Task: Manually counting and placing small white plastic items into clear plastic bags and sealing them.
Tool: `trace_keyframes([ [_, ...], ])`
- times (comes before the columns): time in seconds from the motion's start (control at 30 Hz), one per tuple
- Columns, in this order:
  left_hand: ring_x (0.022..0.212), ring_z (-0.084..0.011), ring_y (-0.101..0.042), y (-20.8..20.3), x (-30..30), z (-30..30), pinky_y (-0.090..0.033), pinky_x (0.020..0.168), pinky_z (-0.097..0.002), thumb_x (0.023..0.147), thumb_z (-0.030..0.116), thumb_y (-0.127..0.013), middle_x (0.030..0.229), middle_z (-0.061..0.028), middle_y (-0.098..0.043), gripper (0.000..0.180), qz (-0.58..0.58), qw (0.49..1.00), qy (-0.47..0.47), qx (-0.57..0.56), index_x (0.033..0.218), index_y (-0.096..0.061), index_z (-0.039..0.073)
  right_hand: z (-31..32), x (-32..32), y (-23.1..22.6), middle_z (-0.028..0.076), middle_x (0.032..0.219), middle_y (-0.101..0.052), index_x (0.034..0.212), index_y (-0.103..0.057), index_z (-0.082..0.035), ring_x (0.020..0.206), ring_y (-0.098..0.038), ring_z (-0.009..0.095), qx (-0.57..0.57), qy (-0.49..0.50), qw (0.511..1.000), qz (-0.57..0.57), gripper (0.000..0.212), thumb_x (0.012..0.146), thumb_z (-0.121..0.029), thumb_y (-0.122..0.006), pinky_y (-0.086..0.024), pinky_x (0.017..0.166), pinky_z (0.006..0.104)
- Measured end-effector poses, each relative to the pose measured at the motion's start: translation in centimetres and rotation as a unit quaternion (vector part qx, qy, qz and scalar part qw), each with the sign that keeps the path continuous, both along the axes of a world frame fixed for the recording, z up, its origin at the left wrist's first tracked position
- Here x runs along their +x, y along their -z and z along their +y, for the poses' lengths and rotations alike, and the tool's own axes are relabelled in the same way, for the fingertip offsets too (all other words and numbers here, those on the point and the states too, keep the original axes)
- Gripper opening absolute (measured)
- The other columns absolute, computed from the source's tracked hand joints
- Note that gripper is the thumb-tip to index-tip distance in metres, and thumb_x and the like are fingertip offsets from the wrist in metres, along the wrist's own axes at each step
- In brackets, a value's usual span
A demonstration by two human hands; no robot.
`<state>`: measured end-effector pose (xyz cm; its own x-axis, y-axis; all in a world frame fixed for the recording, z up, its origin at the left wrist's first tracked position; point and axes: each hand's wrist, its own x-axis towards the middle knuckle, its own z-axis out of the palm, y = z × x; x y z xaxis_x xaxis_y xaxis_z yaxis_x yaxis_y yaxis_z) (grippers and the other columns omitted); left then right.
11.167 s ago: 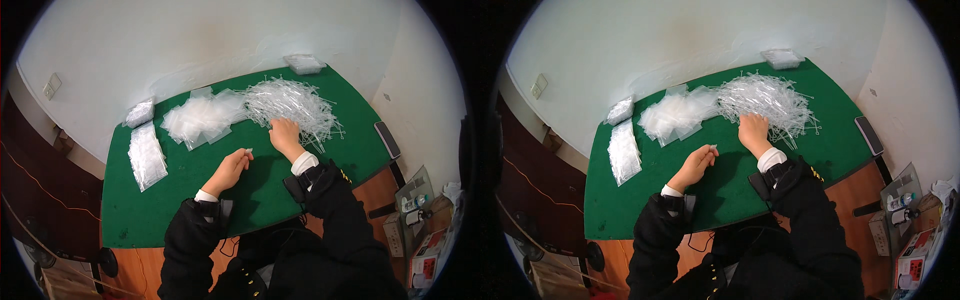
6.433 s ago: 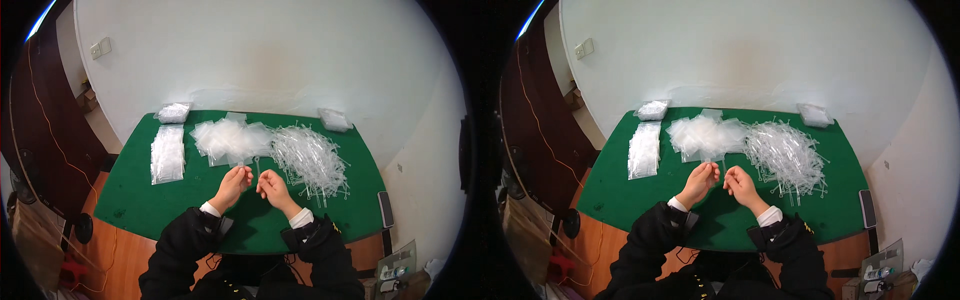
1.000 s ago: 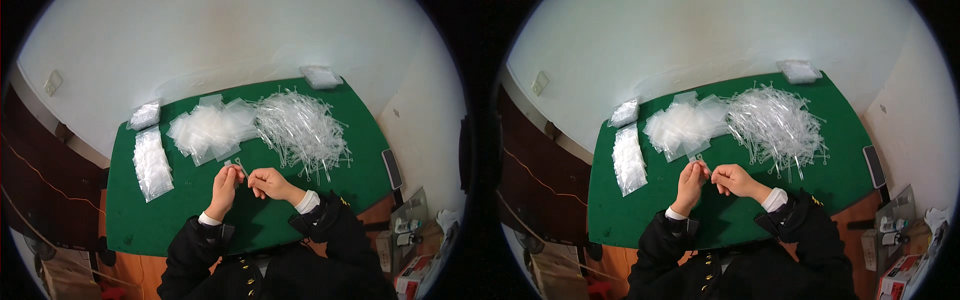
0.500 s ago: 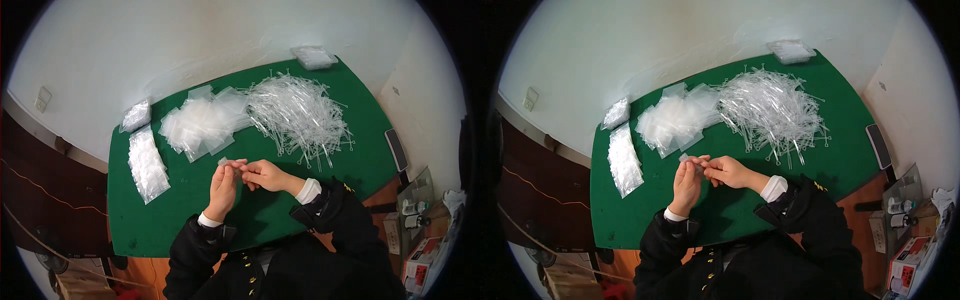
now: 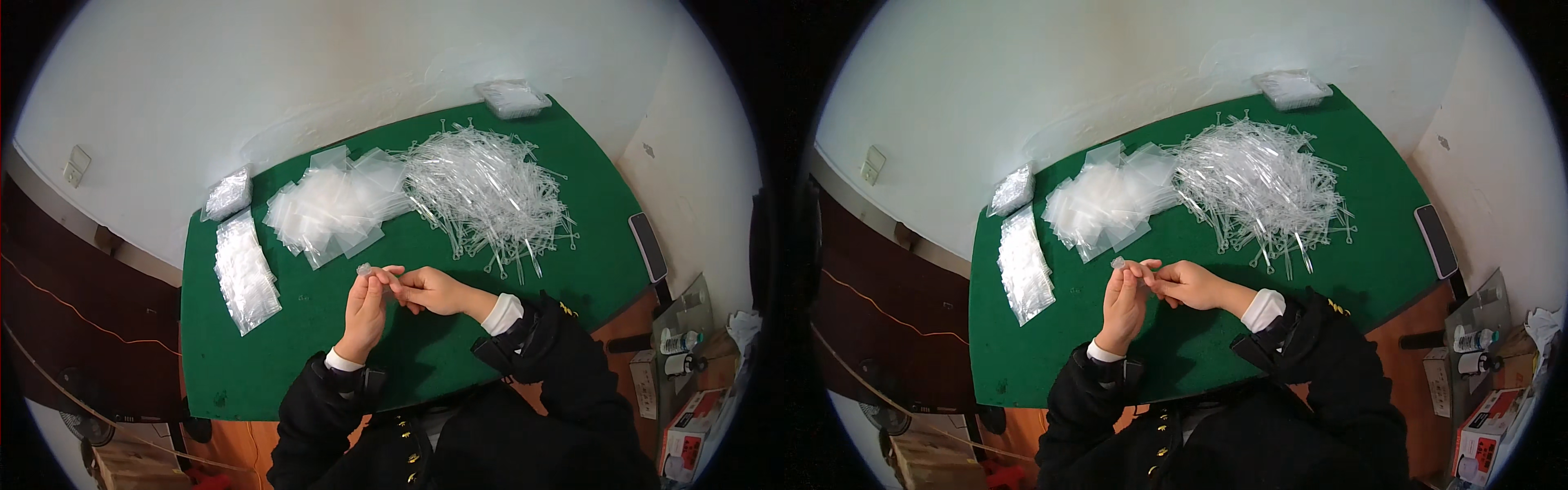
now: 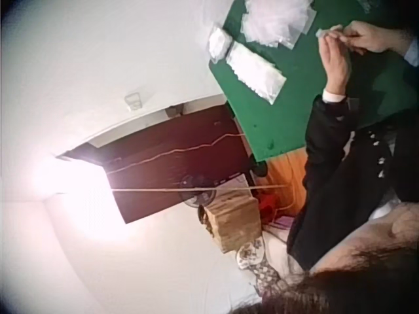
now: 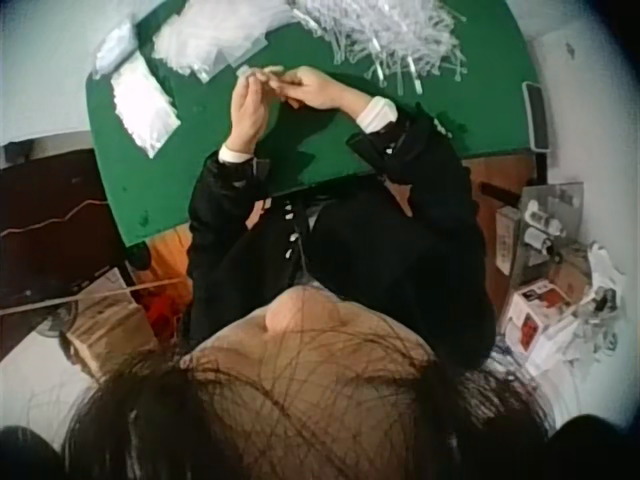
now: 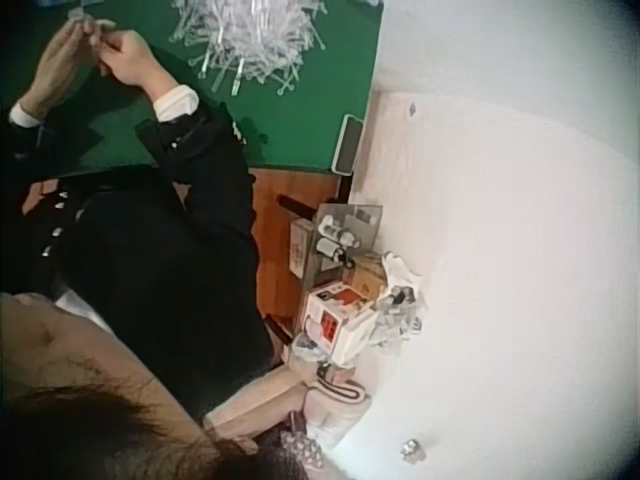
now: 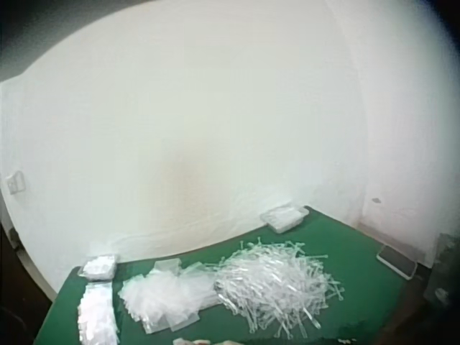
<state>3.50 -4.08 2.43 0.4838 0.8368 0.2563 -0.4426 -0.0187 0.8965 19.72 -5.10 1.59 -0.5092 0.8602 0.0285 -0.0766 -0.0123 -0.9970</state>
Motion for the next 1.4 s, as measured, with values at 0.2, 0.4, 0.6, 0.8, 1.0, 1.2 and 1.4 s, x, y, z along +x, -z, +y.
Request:
trace_keyframes([
  [0.2,0.104,-0.0244,-0.046,0.4,0.3,0.0,-0.035,0.091,-0.0382,0.097,0.026,-0.035,0.084,-0.0043,-0.052,0.021,-0.028,0.999,-0.011,-0.031,0.092,-0.045,0.008,-0.1,0.2,-0.3,0.000,0.070,-0.054,0.082,-0.056,-0.003,0.057,-0.049,0.008,-0.008,0.026,0.999,-0.020,0.018,0.090,-0.018,-0.051,-0.040,0.053,0.0207],
  [0.4,0.094,-0.0217,-0.051,0.6,0.0,0.5,-0.039,0.086,-0.0327,0.097,0.017,-0.035,0.088,-0.0060,-0.053,0.019,0.090,0.992,-0.070,0.058,0.092,-0.048,0.005,0.5,0.4,-0.6,-0.001,0.070,-0.053,0.081,-0.057,-0.001,0.053,-0.045,0.007,0.124,0.252,0.960,-0.011,0.012,0.082,-0.012,-0.061,-0.036,0.049,0.0208],
  [0.6,0.084,-0.0259,-0.054,1.4,-0.1,0.6,-0.044,0.074,-0.0319,0.091,0.005,-0.043,0.089,-0.0126,-0.054,0.010,0.245,0.923,-0.154,0.252,0.093,-0.051,0.000,-1.0,-0.2,-1.8,-0.001,0.071,-0.053,0.082,-0.058,-0.002,0.055,-0.045,0.004,0.289,0.217,0.931,-0.046,0.013,0.074,-0.004,-0.069,-0.035,0.048,0.0186],
  [0.8,0.084,-0.0303,-0.053,0.5,0.2,0.5,-0.044,0.072,-0.0337,0.084,0.000,-0.048,0.090,-0.0146,-0.054,0.011,0.258,0.903,-0.125,0.319,0.094,-0.052,-0.001,-1.1,0.1,-1.5,-0.001,0.070,-0.052,0.078,-0.060,-0.003,0.055,-0.045,0.003,0.254,0.247,0.935,-0.023,0.012,0.073,-0.004,-0.071,-0.036,0.049,0.0182],
  [1.0,0.084,-0.0306,-0.053,-0.1,0.1,0.3,-0.044,0.072,-0.0344,0.082,0.000,-0.049,0.089,-0.0132,-0.054,0.010,0.276,0.897,-0.121,0.324,0.092,-0.052,-0.001,-1.1,-0.6,-1.1,-0.002,0.071,-0.053,0.079,-0.062,-0.002,0.058,-0.047,0.002,0.134,0.231,0.960,0.080,0.010,0.073,-0.002,-0.070,-0.039,0.051,0.0174],
  [1.2,0.085,-0.0316,-0.053,0.1,-0.1,0.5,-0.044,0.074,-0.0351,0.082,0.000,-0.049,0.089,-0.0148,-0.056,0.011,0.302,0.881,-0.105,0.349,0.093,-0.053,0.000,-1.1,-0.3,-1.3,-0.002,0.070,-0.054,0.079,-0.063,0.000,0.059,-0.049,0.003,0.225,0.228,0.947,0.003,0.010,0.073,-0.003,-0.070,-0.039,0.052,0.0174],
  [1.4,0.081,-0.0351,-0.056,0.1,-0.2,0.6,-0.045,0.070,-0.0362,0.083,0.002,-0.049,0.086,-0.0182,-0.057,0.013,0.372,0.871,-0.066,0.313,0.096,-0.053,0.000,-0.6,-0.1,-0.4,0.000,0.066,-0.055,0.077,-0.063,0.000,0.057,-0.049,0.003,0.165,0.229,0.959,-0.021,0.010,0.073,-0.005,-0.070,-0.039,0.051,0.0180],
])
